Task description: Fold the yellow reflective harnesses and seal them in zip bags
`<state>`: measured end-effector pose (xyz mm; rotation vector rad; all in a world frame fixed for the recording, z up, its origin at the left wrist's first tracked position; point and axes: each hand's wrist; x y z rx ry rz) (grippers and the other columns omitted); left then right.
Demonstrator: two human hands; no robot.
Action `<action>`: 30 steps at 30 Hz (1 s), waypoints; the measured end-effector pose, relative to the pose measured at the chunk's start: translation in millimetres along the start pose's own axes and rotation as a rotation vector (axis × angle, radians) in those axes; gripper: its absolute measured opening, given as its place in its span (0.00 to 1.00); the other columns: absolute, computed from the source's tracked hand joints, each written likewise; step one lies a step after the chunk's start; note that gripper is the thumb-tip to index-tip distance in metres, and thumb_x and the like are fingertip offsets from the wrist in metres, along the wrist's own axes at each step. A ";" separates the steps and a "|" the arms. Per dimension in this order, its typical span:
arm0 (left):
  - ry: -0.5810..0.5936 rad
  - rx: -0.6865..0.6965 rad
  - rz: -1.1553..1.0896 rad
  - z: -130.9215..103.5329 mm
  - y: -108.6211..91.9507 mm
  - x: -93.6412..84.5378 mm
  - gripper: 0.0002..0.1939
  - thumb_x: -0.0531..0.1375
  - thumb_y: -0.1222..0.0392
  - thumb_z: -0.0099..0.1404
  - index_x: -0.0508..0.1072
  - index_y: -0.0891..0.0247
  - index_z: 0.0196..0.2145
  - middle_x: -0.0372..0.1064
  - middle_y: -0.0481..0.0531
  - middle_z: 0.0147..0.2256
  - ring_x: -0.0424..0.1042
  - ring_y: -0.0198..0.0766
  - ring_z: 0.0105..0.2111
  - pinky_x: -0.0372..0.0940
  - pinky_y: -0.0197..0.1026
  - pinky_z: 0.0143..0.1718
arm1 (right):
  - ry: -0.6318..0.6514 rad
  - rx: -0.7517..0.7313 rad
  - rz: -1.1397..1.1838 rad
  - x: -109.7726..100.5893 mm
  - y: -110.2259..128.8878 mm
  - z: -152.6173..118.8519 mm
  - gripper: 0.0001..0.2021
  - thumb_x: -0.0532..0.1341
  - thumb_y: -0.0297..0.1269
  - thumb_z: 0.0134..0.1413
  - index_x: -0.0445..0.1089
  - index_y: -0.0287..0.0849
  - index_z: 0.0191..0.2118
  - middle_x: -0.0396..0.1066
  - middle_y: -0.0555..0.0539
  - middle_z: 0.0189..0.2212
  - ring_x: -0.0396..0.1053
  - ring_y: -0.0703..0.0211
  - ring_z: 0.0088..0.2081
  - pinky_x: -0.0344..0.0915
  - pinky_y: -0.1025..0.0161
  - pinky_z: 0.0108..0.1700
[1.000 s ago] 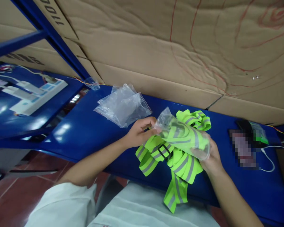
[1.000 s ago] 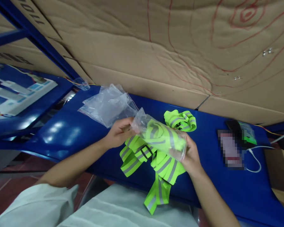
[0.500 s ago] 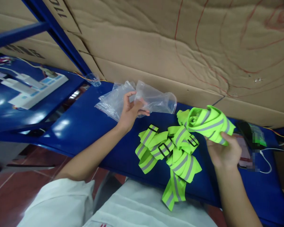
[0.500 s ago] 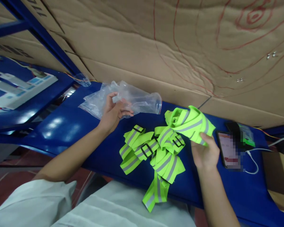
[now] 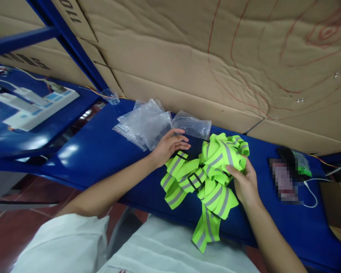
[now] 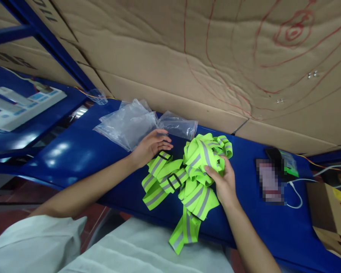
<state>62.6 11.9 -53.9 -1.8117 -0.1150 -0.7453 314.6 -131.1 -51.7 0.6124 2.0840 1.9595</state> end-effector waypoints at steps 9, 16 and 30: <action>0.039 -0.075 -0.008 2.7 1.9 -3.3 0.13 0.67 0.62 0.55 0.73 0.67 0.39 0.78 0.54 0.32 0.80 0.40 0.32 0.73 0.39 0.37 | 0.000 -0.027 -0.059 -1.2 -11.3 6.0 0.25 0.78 0.43 0.46 0.76 0.48 0.51 0.79 0.47 0.49 0.77 0.49 0.47 0.73 0.57 0.48; 0.058 -0.090 -0.038 5.6 4.2 -7.1 0.12 0.67 0.63 0.54 0.75 0.67 0.37 0.78 0.55 0.32 0.79 0.39 0.31 0.72 0.38 0.36 | 0.002 -0.046 -0.058 -3.0 -17.0 8.5 0.27 0.77 0.43 0.47 0.75 0.48 0.54 0.79 0.46 0.50 0.77 0.47 0.49 0.72 0.54 0.52; 0.093 -0.107 -0.094 8.2 4.1 -10.5 0.11 0.66 0.63 0.54 0.76 0.68 0.37 0.78 0.56 0.32 0.79 0.39 0.31 0.71 0.37 0.35 | -0.083 -0.097 -0.008 0.6 -25.5 11.1 0.32 0.77 0.43 0.46 0.74 0.44 0.58 0.80 0.44 0.51 0.78 0.49 0.49 0.73 0.54 0.54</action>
Point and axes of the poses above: each hand's wrist, its own z-axis towards the middle knuckle, its own x-axis out of the palm, y = z × x
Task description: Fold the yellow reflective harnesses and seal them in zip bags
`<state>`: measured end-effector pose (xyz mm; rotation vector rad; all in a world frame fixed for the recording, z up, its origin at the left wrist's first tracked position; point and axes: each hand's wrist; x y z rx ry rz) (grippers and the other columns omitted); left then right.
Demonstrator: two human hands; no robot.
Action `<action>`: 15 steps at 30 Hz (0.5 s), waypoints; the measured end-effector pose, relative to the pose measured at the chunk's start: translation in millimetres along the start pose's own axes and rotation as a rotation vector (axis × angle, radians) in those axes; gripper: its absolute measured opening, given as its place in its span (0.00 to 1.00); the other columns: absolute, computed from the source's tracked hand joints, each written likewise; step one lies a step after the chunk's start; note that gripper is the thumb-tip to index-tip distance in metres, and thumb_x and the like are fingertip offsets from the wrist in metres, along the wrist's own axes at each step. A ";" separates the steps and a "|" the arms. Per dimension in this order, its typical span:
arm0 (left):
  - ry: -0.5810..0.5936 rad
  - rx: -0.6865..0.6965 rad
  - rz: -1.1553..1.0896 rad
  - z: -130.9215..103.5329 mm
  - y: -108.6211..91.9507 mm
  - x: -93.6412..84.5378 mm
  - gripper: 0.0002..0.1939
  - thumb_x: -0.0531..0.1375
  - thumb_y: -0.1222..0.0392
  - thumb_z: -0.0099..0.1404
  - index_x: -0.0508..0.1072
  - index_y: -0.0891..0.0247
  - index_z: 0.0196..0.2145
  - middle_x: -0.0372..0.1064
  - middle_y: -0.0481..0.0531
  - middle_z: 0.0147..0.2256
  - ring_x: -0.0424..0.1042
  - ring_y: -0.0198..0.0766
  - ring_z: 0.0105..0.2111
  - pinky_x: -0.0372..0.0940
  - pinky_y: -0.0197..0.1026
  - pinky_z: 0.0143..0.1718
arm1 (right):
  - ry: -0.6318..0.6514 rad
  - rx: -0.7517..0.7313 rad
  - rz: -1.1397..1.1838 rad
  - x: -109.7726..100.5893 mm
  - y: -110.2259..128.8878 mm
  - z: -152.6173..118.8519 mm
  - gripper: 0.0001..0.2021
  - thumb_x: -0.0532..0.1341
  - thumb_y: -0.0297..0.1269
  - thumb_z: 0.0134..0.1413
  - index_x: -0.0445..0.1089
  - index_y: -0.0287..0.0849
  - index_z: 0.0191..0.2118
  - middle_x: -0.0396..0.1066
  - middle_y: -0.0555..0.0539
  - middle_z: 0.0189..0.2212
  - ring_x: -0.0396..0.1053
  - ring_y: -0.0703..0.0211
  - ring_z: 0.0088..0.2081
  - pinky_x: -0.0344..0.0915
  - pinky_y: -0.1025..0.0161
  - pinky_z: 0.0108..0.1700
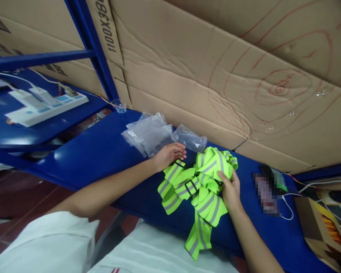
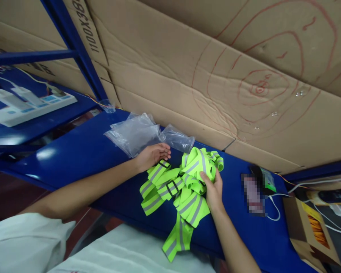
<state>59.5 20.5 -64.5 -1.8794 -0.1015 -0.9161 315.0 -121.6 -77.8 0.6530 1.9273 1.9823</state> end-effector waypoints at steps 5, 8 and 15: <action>-0.013 0.010 -0.028 -1.0 -2.0 1.2 0.12 0.65 0.64 0.54 0.76 0.68 0.37 0.77 0.55 0.32 0.77 0.38 0.30 0.69 0.37 0.33 | -0.040 -0.013 0.041 2.2 -0.2 0.1 0.33 0.75 0.43 0.48 0.73 0.45 0.60 0.80 0.45 0.51 0.78 0.51 0.50 0.72 0.55 0.55; -0.021 0.016 -0.060 -2.3 -3.7 2.1 0.12 0.65 0.62 0.54 0.76 0.67 0.37 0.75 0.53 0.31 0.75 0.36 0.28 0.67 0.37 0.31 | -0.054 -0.021 0.059 3.7 0.5 0.0 0.32 0.75 0.43 0.49 0.73 0.45 0.60 0.80 0.45 0.50 0.78 0.53 0.50 0.72 0.56 0.55; -0.045 0.033 -0.155 -1.3 -5.1 1.9 0.11 0.63 0.59 0.53 0.76 0.67 0.35 0.73 0.53 0.31 0.70 0.36 0.28 0.64 0.37 0.29 | -0.082 -0.054 0.057 6.4 2.2 -0.5 0.30 0.74 0.42 0.48 0.74 0.44 0.58 0.80 0.45 0.48 0.78 0.51 0.50 0.72 0.53 0.57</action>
Point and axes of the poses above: each hand's wrist, its own z-axis towards the middle knuckle, its own x-axis out of the palm, y = z × x
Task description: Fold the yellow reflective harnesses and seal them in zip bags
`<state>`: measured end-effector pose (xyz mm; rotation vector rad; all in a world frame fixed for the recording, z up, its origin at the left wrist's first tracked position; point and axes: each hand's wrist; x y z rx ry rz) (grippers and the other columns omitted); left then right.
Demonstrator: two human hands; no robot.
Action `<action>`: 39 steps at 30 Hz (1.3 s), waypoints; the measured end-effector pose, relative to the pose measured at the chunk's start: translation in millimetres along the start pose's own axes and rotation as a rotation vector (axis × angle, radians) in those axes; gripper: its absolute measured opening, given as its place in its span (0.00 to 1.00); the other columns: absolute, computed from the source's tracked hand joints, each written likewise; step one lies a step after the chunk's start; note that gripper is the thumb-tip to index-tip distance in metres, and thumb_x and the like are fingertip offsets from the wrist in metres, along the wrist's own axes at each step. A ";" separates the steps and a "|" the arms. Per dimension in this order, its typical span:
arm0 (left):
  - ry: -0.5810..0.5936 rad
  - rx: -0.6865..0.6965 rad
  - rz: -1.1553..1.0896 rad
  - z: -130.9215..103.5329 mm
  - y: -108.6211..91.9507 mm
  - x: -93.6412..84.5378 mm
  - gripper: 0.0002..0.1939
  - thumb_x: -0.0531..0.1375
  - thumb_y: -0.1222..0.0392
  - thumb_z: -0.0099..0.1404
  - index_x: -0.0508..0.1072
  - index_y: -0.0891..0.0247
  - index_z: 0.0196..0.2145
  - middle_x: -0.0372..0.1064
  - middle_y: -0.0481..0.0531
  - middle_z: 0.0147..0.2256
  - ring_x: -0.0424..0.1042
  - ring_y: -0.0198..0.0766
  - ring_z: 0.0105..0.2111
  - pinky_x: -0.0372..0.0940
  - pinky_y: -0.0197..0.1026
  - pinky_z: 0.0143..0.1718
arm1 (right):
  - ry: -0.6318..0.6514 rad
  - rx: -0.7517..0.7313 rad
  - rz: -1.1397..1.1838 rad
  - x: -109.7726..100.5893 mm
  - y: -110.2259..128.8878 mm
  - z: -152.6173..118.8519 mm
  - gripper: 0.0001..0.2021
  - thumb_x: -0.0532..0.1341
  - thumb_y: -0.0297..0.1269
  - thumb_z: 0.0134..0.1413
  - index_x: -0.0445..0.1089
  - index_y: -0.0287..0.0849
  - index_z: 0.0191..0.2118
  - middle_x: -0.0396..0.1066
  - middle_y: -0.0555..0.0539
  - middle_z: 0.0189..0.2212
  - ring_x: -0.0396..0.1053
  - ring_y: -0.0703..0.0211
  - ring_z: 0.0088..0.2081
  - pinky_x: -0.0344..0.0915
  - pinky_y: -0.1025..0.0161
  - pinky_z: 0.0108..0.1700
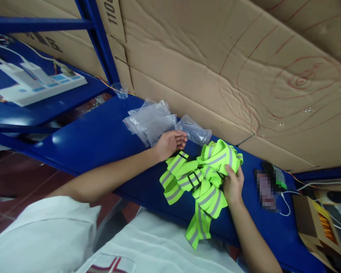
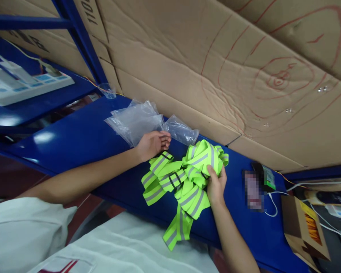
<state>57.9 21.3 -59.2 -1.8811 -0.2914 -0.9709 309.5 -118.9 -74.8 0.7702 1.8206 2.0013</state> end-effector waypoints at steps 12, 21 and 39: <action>0.007 -0.009 -0.074 1.4 1.4 -1.2 0.11 0.59 0.56 0.56 0.76 0.66 0.32 0.71 0.56 0.29 0.67 0.38 0.26 0.61 0.39 0.27 | -0.010 -0.043 0.001 4.0 2.8 -1.7 0.26 0.74 0.42 0.48 0.76 0.43 0.54 0.80 0.46 0.47 0.78 0.52 0.49 0.71 0.53 0.58; 0.002 0.012 -0.094 1.5 -0.3 -5.4 0.11 0.57 0.54 0.62 0.71 0.63 0.27 0.51 0.44 0.19 0.49 0.30 0.16 0.51 0.35 0.20 | -0.012 -0.075 0.009 5.5 4.1 -2.1 0.26 0.74 0.42 0.48 0.76 0.43 0.54 0.80 0.45 0.47 0.78 0.50 0.50 0.71 0.51 0.60; -0.113 -0.015 -0.105 -0.3 7.4 -8.1 0.22 0.54 0.49 0.70 0.60 0.60 0.21 0.37 0.39 0.13 0.40 0.28 0.11 0.39 0.35 0.15 | -0.024 -0.092 0.047 5.8 1.1 1.2 0.23 0.74 0.40 0.47 0.78 0.43 0.51 0.80 0.47 0.47 0.77 0.53 0.50 0.70 0.51 0.61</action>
Point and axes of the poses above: each hand's wrist, its own z-axis towards the middle knuckle, its own x-axis out of the palm, y = z × x
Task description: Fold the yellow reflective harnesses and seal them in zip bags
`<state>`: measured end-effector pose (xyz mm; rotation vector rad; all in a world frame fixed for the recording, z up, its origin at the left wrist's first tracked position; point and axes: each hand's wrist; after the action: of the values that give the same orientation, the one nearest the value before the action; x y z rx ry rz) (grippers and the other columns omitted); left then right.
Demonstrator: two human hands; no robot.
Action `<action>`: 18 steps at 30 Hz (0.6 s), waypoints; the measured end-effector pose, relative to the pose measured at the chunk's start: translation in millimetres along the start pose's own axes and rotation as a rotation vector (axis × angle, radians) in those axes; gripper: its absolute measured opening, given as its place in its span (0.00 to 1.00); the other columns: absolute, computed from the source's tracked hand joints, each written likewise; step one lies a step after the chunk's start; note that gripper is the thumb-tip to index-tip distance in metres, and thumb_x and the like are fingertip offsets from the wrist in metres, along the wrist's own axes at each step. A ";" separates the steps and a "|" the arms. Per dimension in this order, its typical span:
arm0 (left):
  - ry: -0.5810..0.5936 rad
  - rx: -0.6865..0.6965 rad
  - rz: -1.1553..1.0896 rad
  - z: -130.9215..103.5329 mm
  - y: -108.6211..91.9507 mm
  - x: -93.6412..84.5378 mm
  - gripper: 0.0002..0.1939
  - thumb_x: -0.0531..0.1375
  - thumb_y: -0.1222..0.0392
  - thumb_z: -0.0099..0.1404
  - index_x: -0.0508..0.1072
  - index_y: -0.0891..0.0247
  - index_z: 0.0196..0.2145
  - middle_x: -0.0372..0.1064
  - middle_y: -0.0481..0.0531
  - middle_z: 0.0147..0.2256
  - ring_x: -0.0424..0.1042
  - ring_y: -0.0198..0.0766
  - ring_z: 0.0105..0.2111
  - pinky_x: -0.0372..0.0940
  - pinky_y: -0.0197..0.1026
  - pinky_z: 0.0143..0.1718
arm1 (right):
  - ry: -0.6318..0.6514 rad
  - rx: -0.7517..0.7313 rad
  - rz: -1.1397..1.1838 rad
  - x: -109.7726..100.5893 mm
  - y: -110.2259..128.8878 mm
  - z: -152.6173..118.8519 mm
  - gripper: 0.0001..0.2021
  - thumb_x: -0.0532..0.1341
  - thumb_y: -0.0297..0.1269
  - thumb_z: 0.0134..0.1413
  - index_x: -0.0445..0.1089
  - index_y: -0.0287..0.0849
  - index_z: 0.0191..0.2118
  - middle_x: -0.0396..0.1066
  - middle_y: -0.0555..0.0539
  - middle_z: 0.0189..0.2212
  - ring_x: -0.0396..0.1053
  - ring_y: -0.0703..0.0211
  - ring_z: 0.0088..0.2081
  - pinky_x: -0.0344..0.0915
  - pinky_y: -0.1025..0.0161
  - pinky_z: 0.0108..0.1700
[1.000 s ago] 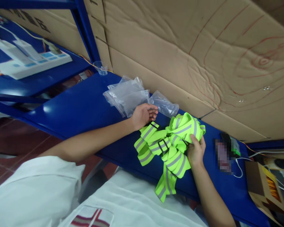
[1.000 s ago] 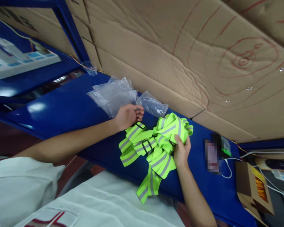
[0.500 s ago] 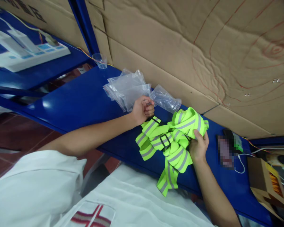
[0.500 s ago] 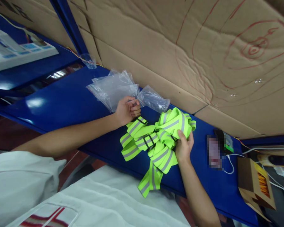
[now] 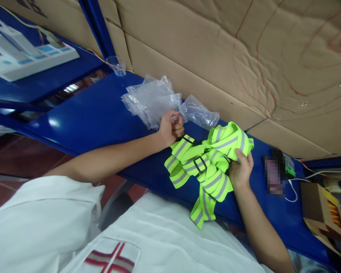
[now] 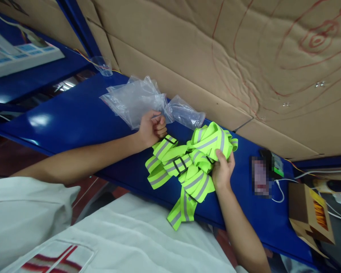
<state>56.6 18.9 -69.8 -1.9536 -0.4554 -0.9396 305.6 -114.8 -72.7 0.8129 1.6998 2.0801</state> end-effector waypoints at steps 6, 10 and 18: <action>-0.037 -0.005 -0.013 -2.3 -0.1 4.7 0.23 0.51 0.51 0.72 0.59 0.60 0.20 0.36 0.39 0.13 0.40 0.28 0.11 0.38 0.35 0.15 | 0.008 0.000 0.041 0.5 -1.0 0.4 0.22 0.74 0.39 0.48 0.78 0.43 0.50 0.80 0.47 0.47 0.78 0.53 0.49 0.70 0.52 0.61; -0.055 0.003 -0.018 -5.1 -0.4 8.4 0.23 0.50 0.53 0.72 0.58 0.61 0.19 0.36 0.39 0.13 0.39 0.28 0.11 0.38 0.34 0.15 | 0.007 -0.007 0.061 2.0 -1.8 0.2 0.22 0.73 0.39 0.48 0.78 0.42 0.50 0.80 0.47 0.46 0.78 0.52 0.51 0.70 0.50 0.62; -0.070 0.005 -0.030 -6.2 0.9 10.2 0.22 0.49 0.54 0.71 0.57 0.60 0.19 0.35 0.39 0.13 0.39 0.28 0.11 0.38 0.34 0.15 | 0.009 -0.019 0.087 0.3 -4.3 1.2 0.19 0.71 0.38 0.50 0.78 0.41 0.49 0.80 0.48 0.45 0.78 0.53 0.51 0.70 0.50 0.64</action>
<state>61.0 12.8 -60.6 -1.9851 -0.5284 -0.8904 305.7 -112.6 -76.6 0.8874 1.6750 2.1564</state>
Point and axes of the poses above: each hand's wrist, its own z-axis towards the middle knuckle, its own x-axis out of the palm, y = z × x
